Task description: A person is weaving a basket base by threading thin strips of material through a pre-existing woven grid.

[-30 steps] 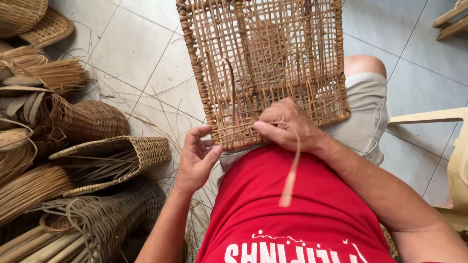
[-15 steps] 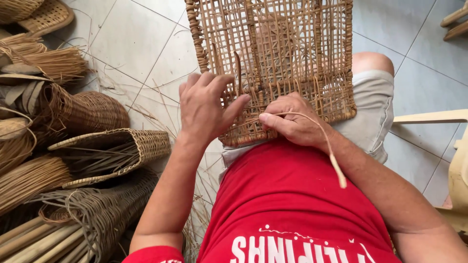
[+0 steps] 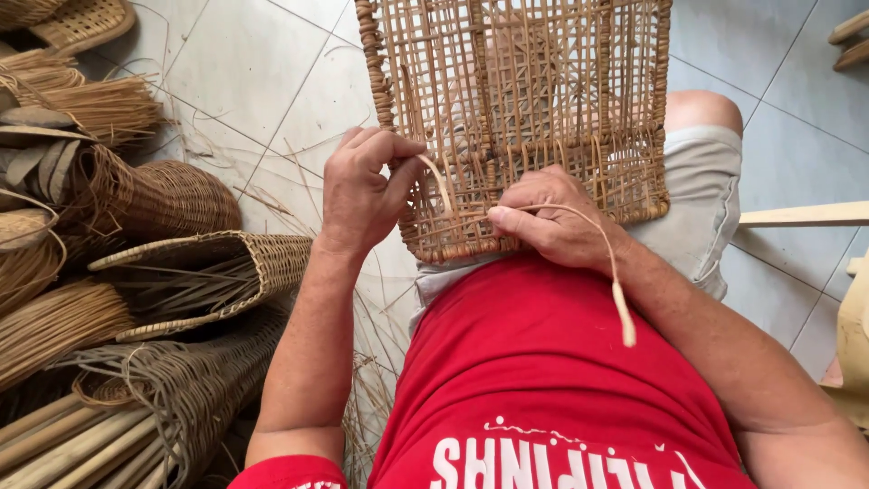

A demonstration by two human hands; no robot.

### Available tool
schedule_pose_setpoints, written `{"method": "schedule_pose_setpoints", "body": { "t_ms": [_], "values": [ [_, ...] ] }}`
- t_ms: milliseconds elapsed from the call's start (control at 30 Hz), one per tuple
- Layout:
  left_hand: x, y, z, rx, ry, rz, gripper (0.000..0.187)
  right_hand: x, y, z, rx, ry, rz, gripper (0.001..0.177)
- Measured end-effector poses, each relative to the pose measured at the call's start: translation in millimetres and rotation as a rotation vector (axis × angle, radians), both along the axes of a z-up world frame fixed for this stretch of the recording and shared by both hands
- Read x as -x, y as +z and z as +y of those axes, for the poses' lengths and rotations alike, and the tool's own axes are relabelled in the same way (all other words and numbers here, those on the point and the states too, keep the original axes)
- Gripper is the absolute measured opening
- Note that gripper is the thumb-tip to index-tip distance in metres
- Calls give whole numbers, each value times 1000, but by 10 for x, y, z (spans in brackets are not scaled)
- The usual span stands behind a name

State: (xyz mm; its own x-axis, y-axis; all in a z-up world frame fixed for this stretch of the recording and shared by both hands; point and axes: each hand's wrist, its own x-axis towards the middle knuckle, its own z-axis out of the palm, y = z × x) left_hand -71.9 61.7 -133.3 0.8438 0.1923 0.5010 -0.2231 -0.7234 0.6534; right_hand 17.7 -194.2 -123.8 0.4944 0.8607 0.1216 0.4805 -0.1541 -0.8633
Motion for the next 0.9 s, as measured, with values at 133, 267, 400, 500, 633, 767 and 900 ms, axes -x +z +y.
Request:
{"method": "schedule_pose_setpoints", "body": {
  "t_ms": [133, 267, 400, 500, 633, 767, 900],
  "values": [
    [-69, 171, -119, -34, -130, -74, 8, 16, 8, 18, -20, 14, -11, 34],
    [-247, 226, -203, -35, -265, -109, 8, -14, -22, -32, 3, -9, -34, 33],
    [-415, 66, -175, -135, -228, -152, 9, -45, -160, -37, 46, -2, -162, 38],
    [-427, -72, -138, 149, -175, -169, 7, -56, -114, 8, -36, -18, -115, 32],
    [-450, -105, -99, 321, -156, -190, 6, -56, -78, 22, -57, -25, -123, 34],
    [-475, -102, -81, 357, -164, -195, 7, -110, -205, 11, -63, -13, -146, 33],
    [-502, -99, -81, 235, -168, -138, 10, -89, -150, 24, -54, -9, -177, 34]
  ]
}}
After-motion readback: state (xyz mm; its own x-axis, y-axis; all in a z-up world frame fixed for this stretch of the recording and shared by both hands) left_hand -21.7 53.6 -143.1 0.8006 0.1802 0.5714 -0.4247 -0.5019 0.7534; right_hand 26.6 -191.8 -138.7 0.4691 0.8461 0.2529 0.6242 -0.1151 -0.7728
